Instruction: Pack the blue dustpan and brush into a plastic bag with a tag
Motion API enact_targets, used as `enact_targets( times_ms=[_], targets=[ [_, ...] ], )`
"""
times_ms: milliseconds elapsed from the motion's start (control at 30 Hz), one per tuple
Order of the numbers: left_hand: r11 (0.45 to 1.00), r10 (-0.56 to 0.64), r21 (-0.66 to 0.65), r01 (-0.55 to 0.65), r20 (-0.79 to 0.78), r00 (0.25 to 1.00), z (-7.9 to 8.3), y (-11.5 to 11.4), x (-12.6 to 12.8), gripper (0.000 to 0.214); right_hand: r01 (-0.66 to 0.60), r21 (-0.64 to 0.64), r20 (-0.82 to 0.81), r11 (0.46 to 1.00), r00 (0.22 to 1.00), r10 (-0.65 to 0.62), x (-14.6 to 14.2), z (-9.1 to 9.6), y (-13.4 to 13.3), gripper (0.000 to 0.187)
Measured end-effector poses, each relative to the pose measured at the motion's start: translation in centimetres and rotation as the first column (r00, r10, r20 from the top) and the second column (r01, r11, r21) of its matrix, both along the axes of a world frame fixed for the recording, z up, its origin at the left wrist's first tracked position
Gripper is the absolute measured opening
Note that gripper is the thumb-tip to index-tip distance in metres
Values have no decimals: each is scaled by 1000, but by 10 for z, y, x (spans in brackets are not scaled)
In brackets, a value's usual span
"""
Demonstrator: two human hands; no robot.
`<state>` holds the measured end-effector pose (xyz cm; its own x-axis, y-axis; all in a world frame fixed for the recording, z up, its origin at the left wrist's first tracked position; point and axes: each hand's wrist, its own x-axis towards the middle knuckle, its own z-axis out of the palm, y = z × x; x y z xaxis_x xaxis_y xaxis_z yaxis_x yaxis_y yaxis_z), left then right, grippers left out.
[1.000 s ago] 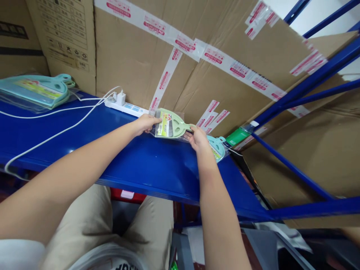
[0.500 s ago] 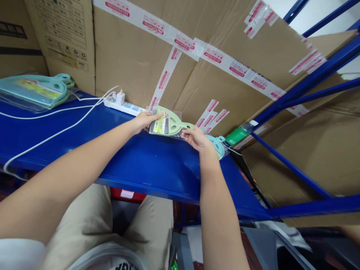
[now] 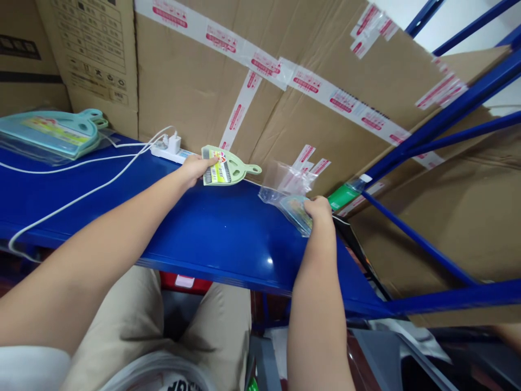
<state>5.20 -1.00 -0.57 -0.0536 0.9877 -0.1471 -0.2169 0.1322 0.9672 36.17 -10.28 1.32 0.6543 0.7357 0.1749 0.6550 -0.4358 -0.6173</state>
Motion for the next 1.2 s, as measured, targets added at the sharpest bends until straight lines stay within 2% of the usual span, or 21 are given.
enact_targets(
  times_ms=[100,233,300,333,400,433,500,533,600,667,700,800,967,1100,1167,1200],
  targets=[
    [997,75,14,-75,22,997,0,3,-3,6,213,-11,86,977,974,-212,-7,4,-11,37],
    [996,86,21,-87,53,995,2,0,-3,5,252,53,137,966,957,-257,-33,6,-14,52],
    [998,62,28,-64,48,997,3,-3,-1,6,208,157,133,965,964,-229,-44,5,-7,51],
    [999,40,34,-41,37,999,4,-5,-1,7,153,232,106,961,978,-182,-47,3,-2,47],
    [998,-29,55,29,9,1000,4,-8,1,10,1,378,-5,926,1000,1,-53,-4,11,36],
    [995,-75,69,75,-4,997,4,-10,2,11,-76,434,-82,898,989,123,-56,-8,18,31],
    [980,-172,97,174,-31,985,2,-12,4,14,-192,494,-239,848,908,344,-63,-17,29,24],
    [969,-218,107,222,-47,975,1,-12,5,15,-229,506,-307,832,853,422,-67,-21,33,20],
    [944,-301,117,309,-80,950,-2,-13,8,18,-281,477,-433,833,749,501,-74,-27,34,13],
    [921,-356,129,368,-105,929,-6,-11,11,20,-331,386,-543,861,673,503,-80,-27,30,6],
    [915,-365,135,379,-119,923,-8,-10,13,20,-361,335,-581,871,648,492,-82,-26,27,9],
    [931,-304,147,333,-191,933,-12,-5,16,20,-410,258,-616,875,628,476,-84,-20,17,21],
    [970,-144,133,205,-366,919,-6,1,10,28,-365,321,-584,874,650,486,-78,-15,15,31],
    [984,-16,146,101,-495,869,9,8,-17,21,-312,360,-585,879,659,473,-66,-15,18,37],
    [985,-25,125,122,-588,808,13,16,-37,14,-289,345,-597,893,667,446,-61,-15,18,37],
    [987,-31,103,122,-624,781,13,20,-46,17,-280,333,-602,900,671,432,-59,-15,18,36]
  ],
)
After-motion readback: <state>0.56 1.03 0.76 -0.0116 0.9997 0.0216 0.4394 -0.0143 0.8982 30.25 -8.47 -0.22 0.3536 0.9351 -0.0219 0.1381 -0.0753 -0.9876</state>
